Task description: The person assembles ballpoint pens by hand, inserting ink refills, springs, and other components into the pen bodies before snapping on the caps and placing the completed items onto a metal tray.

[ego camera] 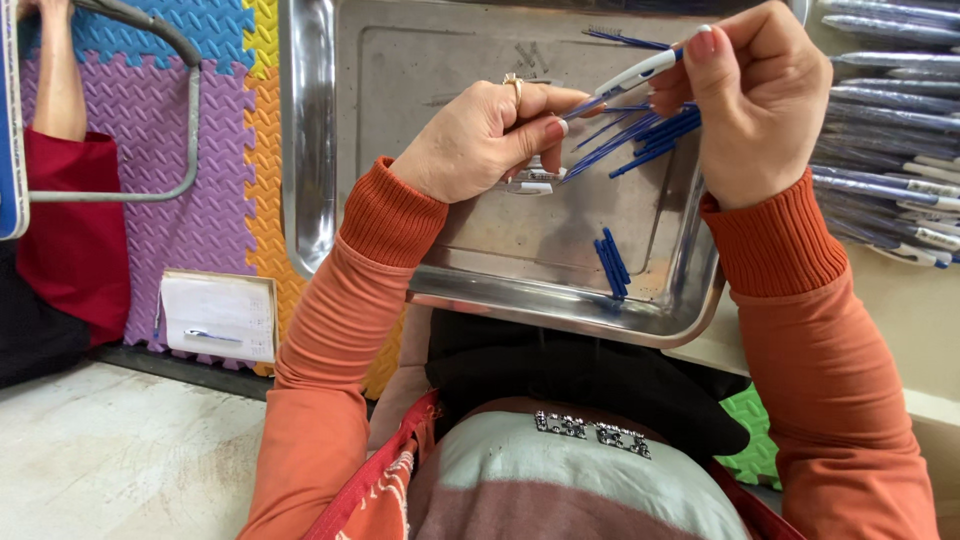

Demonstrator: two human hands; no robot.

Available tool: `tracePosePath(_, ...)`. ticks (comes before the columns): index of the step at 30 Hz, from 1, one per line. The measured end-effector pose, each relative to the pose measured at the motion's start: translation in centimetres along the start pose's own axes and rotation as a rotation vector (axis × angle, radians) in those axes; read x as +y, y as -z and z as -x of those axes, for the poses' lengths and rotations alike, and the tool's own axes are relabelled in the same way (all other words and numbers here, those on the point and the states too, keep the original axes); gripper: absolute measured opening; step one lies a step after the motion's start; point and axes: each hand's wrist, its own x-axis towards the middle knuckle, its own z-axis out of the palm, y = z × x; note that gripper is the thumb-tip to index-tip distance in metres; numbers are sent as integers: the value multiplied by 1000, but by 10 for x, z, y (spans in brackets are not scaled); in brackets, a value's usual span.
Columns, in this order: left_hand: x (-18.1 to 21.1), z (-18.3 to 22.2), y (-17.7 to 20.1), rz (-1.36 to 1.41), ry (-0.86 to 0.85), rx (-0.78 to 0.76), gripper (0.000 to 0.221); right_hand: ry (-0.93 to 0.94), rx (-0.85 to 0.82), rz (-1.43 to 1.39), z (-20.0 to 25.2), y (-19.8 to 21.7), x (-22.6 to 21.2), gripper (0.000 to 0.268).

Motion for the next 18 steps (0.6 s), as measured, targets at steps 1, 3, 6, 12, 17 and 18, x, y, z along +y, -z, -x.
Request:
tracePosePath(1, -1, -1, 2, -10, -5, 4, 37, -21, -3, -27, -2, 0, -1, 35)
tracePosePath(3, 0, 0, 4, -13, -10, -2, 37, -22, -14, -46, -2, 1, 2, 33)
tracePosePath(6, -3, 0, 4, -10, -4, -11, 37, -18, -47, -60, -1, 4, 4, 29)
tracePosePath(12, -3, -1, 6, -30, 15, -14, 38, -6, -113, -39, -1, 5, -2, 22)
tracePosePath(17, 0, 0, 7, -41, 16, -9, 37, -28, -126, -28, -2, 5, -3, 27)
tracePosePath(18, -1, -1, 7, -38, 11, -8, 37, -33, -127, -26, -3, 5, -4, 26)
